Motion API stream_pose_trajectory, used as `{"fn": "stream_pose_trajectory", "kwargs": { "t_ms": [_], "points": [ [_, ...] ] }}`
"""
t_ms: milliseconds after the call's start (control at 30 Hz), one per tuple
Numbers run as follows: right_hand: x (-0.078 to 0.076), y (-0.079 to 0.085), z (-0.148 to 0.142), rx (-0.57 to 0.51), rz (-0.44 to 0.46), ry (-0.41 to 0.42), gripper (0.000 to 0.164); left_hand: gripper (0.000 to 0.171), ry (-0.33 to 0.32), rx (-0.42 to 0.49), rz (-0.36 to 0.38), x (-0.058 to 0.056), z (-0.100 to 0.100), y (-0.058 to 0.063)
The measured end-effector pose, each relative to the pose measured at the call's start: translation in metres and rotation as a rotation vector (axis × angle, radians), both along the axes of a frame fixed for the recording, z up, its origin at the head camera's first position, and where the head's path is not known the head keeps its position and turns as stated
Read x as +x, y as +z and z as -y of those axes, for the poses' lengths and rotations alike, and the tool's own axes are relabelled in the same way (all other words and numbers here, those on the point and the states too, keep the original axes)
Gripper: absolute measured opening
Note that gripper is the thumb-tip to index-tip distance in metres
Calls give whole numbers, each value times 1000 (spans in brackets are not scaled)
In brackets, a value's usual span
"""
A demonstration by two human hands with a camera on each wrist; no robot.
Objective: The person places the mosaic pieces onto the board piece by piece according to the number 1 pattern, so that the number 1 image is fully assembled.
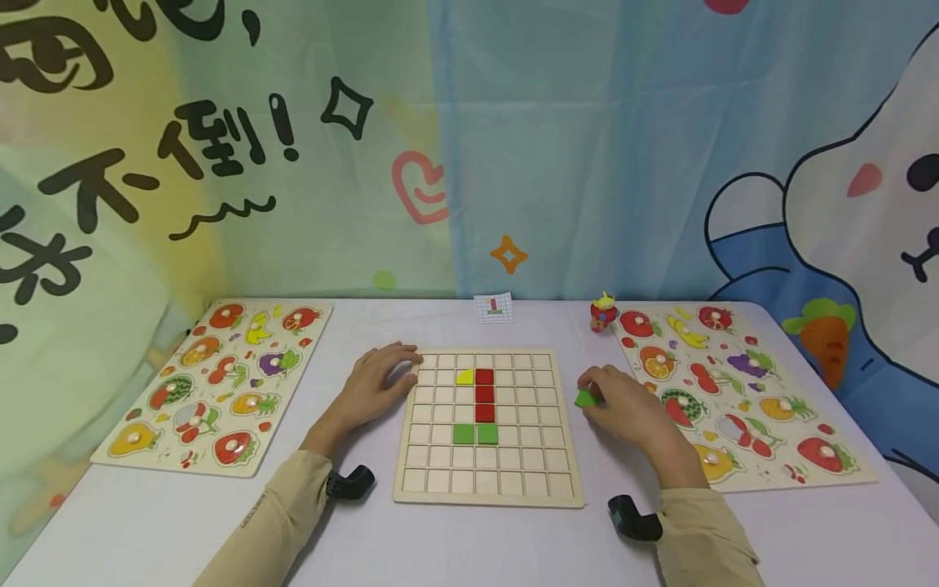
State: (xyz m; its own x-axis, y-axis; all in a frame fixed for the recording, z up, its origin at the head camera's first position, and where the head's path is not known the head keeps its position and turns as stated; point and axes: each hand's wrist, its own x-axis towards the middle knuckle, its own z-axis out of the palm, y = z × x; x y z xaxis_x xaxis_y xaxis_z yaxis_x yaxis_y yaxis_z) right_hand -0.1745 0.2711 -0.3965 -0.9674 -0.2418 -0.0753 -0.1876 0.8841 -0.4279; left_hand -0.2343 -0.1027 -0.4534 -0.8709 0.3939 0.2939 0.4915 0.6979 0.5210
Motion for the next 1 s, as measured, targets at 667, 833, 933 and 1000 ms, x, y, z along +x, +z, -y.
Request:
{"fn": "stream_pose_trajectory", "kwargs": {
  "t_ms": [667,833,933,1000],
  "points": [
    [-1,-4,1,-146,-46,89,28,28,-1,7,5,0,0,-3],
    [-1,-6,8,-181,-39,138,29,29,-5,7,2,0,1,-3],
    [-1,-6,14,-203,-21,169,31,29,-6,9,0,0,1,-2],
    [-1,-6,18,-224,-8,189,33,29,-4,9,3,1,1,-2]
  ]
}}
